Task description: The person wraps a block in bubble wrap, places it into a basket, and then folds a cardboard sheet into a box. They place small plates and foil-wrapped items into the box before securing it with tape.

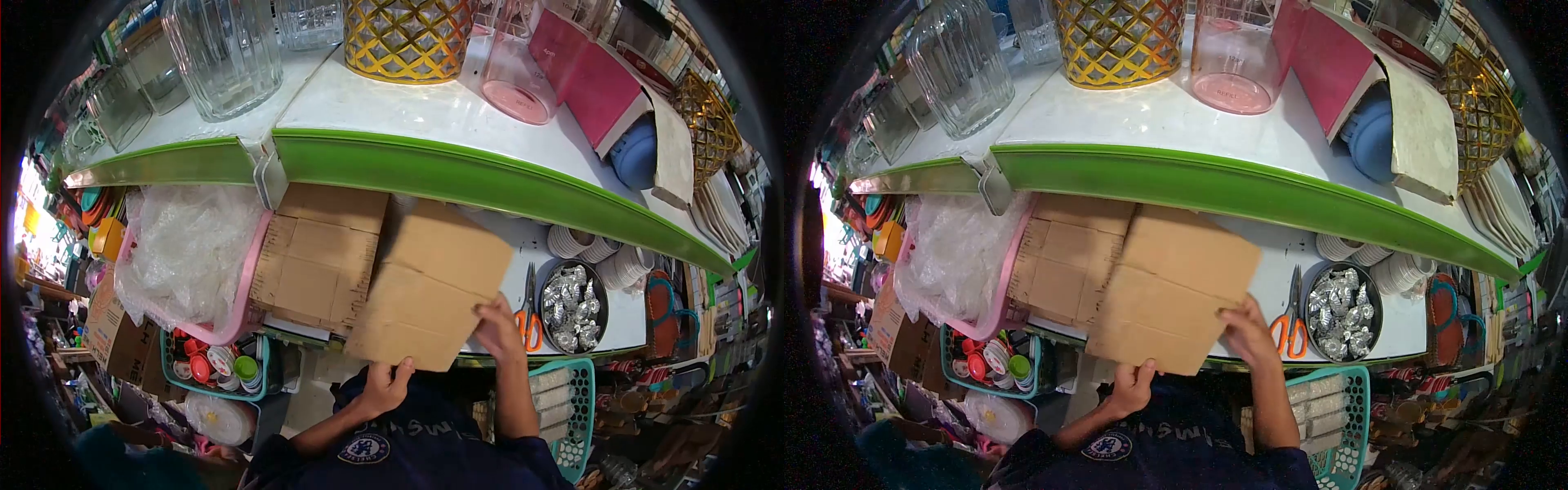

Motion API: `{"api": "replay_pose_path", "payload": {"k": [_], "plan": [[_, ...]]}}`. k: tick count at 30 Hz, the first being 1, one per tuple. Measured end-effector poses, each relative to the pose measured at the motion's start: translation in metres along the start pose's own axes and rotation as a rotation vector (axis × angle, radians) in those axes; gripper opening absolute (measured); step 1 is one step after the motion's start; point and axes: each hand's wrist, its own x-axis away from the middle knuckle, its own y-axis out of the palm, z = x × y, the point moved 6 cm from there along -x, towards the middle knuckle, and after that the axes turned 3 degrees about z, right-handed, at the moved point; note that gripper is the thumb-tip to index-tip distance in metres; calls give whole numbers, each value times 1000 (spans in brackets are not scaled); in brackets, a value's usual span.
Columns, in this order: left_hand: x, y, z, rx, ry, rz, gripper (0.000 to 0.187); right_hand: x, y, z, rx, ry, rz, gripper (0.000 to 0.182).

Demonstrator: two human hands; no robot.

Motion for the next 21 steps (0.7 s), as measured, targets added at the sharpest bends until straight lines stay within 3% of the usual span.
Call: {"api": "replay_pose_path", "payload": {"k": [2, 6, 9, 11, 12, 18, 21], "plan": [[-3, 1, 9, -254, 137, 37, 15, 5, -30, -13, -265, -88, 280, 46], [-15, 6, 11, -266, 61, 31, 18, 10, -48, -51, -140, -322, 279, 35], [-22, 7, -3, -197, -22, 69, 22, 21, -75, -54, 172, -439, 228, 20], [-26, 8, -7, -27, -69, 129, 26, 26, -84, -50, 296, -424, 259, 19], [-30, 9, -5, -28, -68, 128, 26, 28, -87, -49, 420, -411, 292, 18], [-51, 8, 6, -86, -18, 97, 29, 30, -76, -39, 489, -363, 320, 20], [-54, 12, 7, -162, -22, 57, 30, 37, -60, -62, 785, -658, 637, 29]]}}
